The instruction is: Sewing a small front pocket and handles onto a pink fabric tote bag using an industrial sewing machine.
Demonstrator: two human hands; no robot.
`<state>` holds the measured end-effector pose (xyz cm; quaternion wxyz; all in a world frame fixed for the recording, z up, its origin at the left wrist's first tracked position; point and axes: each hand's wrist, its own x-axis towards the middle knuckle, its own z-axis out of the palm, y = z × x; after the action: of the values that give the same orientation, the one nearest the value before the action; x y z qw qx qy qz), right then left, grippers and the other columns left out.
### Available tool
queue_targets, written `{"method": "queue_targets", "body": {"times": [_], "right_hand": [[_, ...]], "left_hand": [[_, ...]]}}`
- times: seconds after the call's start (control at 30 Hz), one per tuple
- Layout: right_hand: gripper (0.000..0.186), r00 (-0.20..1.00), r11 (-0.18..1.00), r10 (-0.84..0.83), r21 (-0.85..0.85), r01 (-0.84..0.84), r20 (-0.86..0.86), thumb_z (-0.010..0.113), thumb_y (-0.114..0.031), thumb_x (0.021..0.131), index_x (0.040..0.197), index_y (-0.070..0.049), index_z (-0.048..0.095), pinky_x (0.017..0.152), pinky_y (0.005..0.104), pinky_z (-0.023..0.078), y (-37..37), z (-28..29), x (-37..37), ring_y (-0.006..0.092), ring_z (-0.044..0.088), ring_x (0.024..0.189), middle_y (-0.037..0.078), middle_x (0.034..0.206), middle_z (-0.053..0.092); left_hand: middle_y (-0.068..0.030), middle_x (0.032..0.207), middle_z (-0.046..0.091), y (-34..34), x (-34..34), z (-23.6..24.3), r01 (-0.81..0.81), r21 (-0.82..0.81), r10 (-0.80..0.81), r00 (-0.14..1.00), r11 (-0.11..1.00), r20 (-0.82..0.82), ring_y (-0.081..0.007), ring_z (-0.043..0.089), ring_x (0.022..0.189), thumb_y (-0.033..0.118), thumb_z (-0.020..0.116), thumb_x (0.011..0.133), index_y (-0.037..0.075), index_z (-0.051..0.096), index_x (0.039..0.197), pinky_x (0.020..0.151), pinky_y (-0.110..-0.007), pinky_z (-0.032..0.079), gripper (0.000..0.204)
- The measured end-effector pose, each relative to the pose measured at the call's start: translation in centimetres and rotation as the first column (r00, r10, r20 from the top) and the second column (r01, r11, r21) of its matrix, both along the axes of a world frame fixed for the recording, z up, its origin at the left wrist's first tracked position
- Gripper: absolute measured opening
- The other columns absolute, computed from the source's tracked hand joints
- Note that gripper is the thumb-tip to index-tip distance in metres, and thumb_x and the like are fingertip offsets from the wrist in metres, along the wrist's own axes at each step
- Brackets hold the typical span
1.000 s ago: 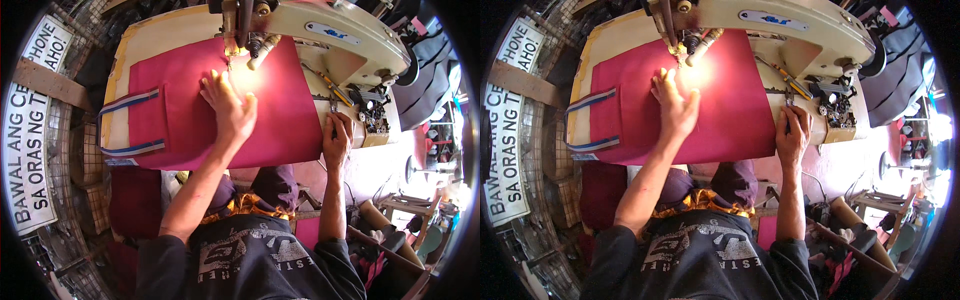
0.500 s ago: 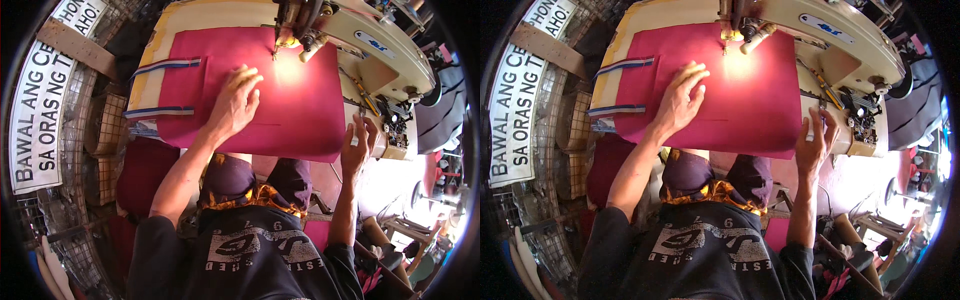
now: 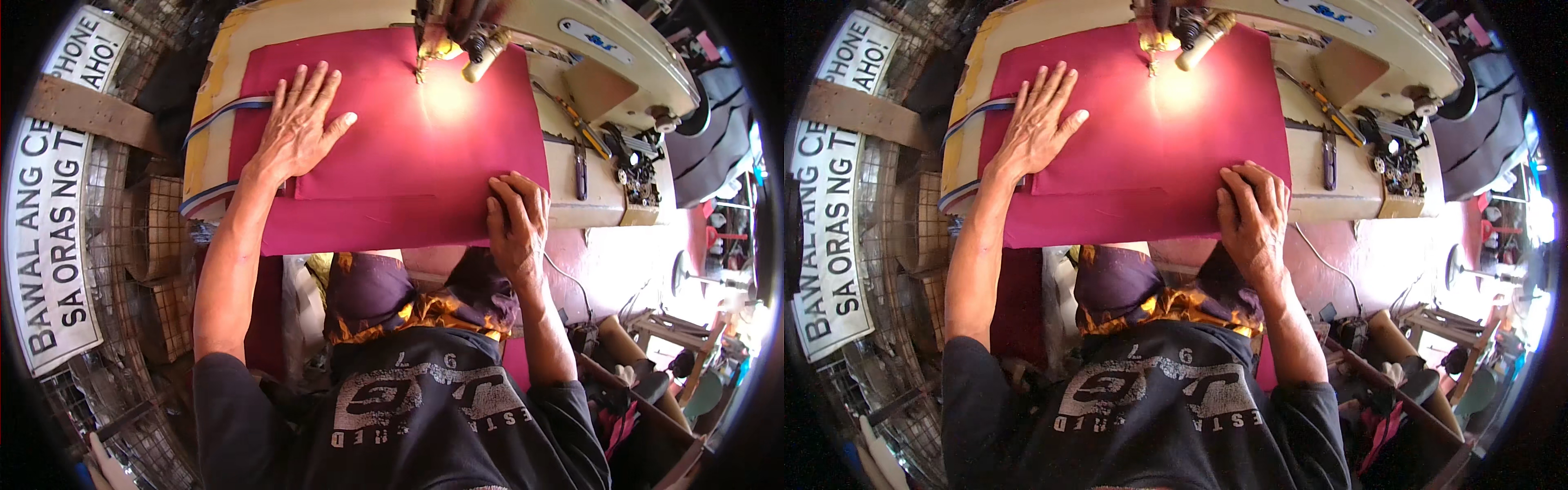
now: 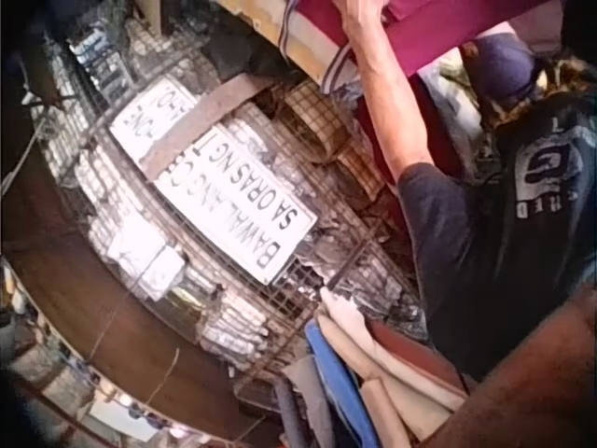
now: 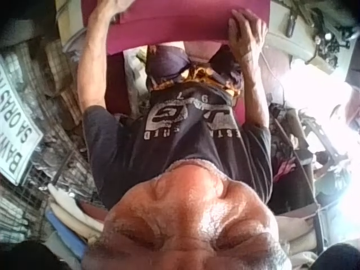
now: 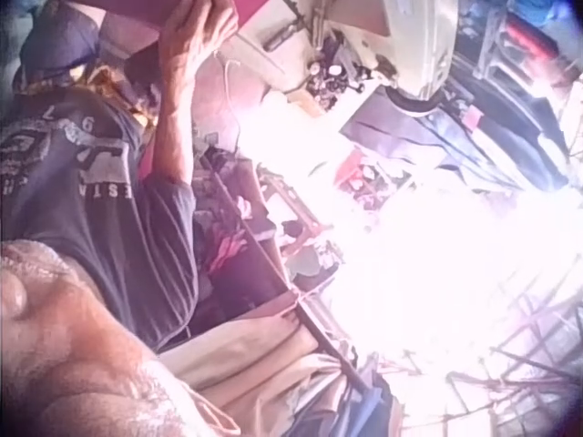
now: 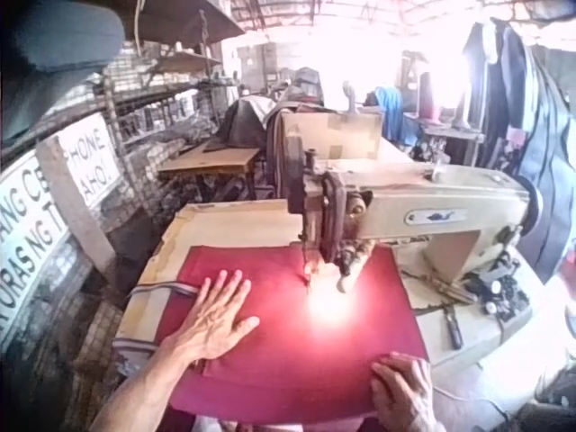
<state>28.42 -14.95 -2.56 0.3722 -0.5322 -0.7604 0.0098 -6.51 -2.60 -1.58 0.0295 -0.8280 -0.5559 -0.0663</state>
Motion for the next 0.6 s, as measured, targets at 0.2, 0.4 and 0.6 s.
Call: {"method": "queue_targets", "body": {"times": [0.2, 0.4, 0.6], "right_hand": [[0.028, 1.000, 1.000, 0.015, 0.011, -0.015, -0.005, 0.072, -0.007, 0.087, 0.115, -0.007, 0.069, 0.100, 0.0462, 0.044, 0.4, -0.2, 0.5, 0.0339, 0.059, 0.115, 0.012, 0.115, 0.064], [0.028, 0.998, 0.998, 0.041, 0.041, -0.039, -0.037, 0.073, -0.008, 0.086, 0.114, -0.007, 0.070, 0.099, 0.0452, 0.045, 0.4, -0.3, 0.4, 0.0323, 0.060, 0.113, 0.011, 0.116, 0.063], [0.027, 0.998, 0.998, 0.026, 0.059, -0.023, -0.049, 0.072, -0.008, 0.086, 0.113, -0.007, 0.069, 0.098, 0.0448, 0.045, 0.4, -0.5, 0.7, 0.0315, 0.060, 0.113, 0.010, 0.116, 0.063]], "left_hand": [[-0.0142, 0.131, 0.062, -3.4, 4.5, 3.2, 0.239, 0.160, -0.271, 0.938, 0.958, 0.217, -0.0334, 0.056, 0.127, 0.034, 0.074, 0.092, 0.005, 0.065, 0.128, 0.110, -0.046, 0.045, 0.047], [-0.0065, 0.098, 0.064, -6.8, 9.2, 3.8, 0.447, 0.086, -0.435, 0.778, 0.890, 0.453, -0.0262, 0.061, 0.094, 0.017, 0.086, 0.076, 0.003, 0.072, 0.103, 0.084, -0.040, 0.054, 0.034], [-0.0065, 0.094, 0.062, -6.9, 10.5, 4.1, 0.509, 0.218, -0.548, 0.814, 0.833, 0.194, -0.0238, 0.062, 0.089, 0.007, 0.075, 0.081, 0.003, 0.070, 0.102, 0.080, -0.037, 0.055, 0.022]]}}
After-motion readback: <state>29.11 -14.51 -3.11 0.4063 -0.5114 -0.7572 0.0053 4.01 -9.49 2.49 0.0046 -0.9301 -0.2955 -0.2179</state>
